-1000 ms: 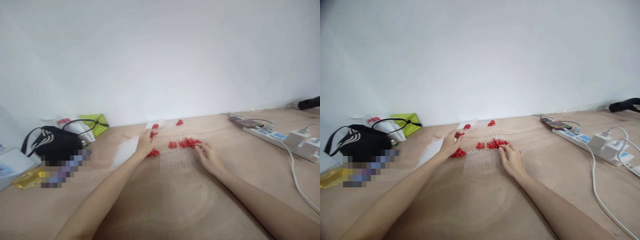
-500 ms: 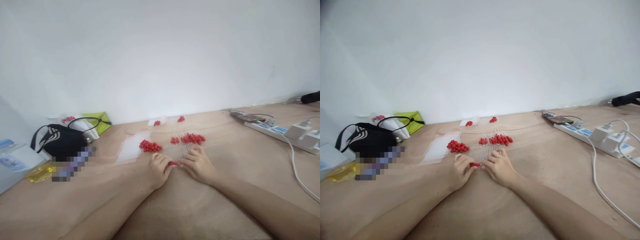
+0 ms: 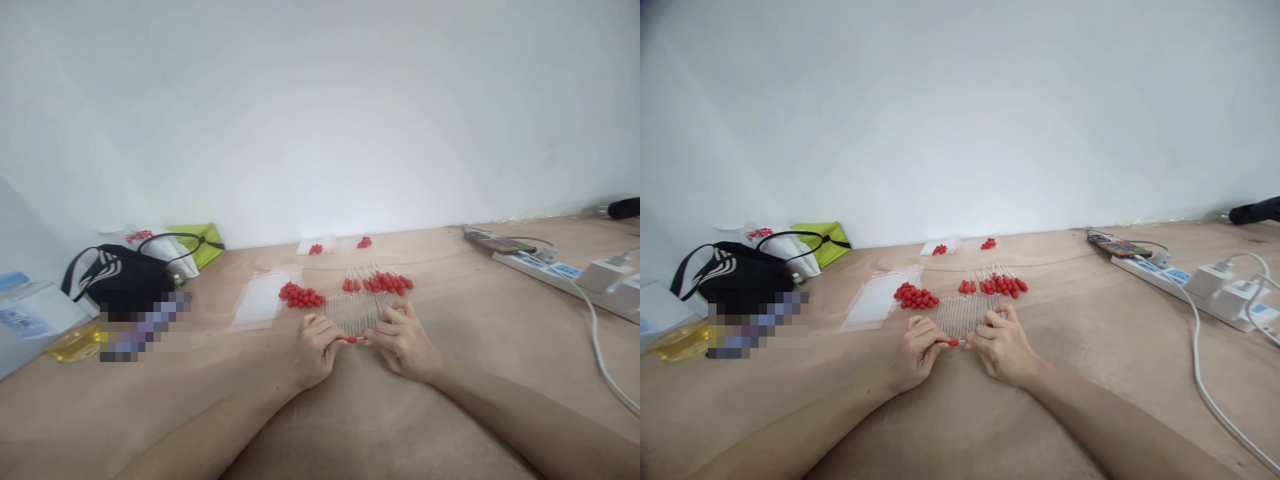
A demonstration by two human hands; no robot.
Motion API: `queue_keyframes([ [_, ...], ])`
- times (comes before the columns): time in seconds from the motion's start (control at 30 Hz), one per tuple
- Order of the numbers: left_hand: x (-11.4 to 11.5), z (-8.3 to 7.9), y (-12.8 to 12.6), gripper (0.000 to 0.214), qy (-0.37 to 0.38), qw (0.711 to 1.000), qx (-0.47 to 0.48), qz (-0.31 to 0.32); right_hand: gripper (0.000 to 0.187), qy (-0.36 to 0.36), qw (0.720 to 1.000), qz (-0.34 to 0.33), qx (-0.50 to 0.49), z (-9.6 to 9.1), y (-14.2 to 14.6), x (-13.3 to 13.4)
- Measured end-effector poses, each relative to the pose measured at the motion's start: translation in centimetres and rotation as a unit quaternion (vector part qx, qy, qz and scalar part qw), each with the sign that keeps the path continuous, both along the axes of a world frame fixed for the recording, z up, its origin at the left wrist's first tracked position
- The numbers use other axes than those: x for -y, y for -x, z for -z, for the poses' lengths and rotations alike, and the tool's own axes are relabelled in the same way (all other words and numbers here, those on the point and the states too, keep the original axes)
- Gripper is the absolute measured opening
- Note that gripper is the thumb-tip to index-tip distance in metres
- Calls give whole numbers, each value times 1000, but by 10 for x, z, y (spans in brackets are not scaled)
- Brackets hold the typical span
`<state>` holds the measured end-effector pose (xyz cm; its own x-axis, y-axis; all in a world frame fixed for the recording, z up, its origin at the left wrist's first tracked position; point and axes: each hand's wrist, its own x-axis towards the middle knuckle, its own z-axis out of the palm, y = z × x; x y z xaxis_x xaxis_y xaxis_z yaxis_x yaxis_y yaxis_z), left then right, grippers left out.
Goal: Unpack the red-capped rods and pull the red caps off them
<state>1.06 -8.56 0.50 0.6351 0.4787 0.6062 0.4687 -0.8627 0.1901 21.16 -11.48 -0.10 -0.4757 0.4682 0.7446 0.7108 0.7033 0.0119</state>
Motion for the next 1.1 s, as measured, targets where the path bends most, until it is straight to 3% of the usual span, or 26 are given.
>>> queue_keyframes([
  [0.1,-3,-1,7,20,15,999,33,-8,23,15,1000,18,-17,1,-11,-3],
  [0.27,-21,-13,22,13,16,988,125,-94,24,95,979,139,-118,2,-31,-18],
  [0.43,-53,-23,41,22,4,944,223,-243,28,136,958,218,-129,5,-27,-34],
  [0.57,-83,-21,60,30,84,919,238,-303,25,114,954,254,-115,7,-22,-39],
  [0.67,-102,-21,67,36,141,914,178,-335,21,74,958,261,-95,9,-20,-39],
  [0.8,-118,-21,68,34,164,914,131,-348,22,37,969,239,-57,12,-18,-38],
  [0.97,-121,-19,70,32,173,919,104,-339,21,48,974,218,-40,11,-16,-36],
  [1.1,-117,-27,68,33,158,920,92,-348,22,80,976,201,-34,8,-14,-32],
])
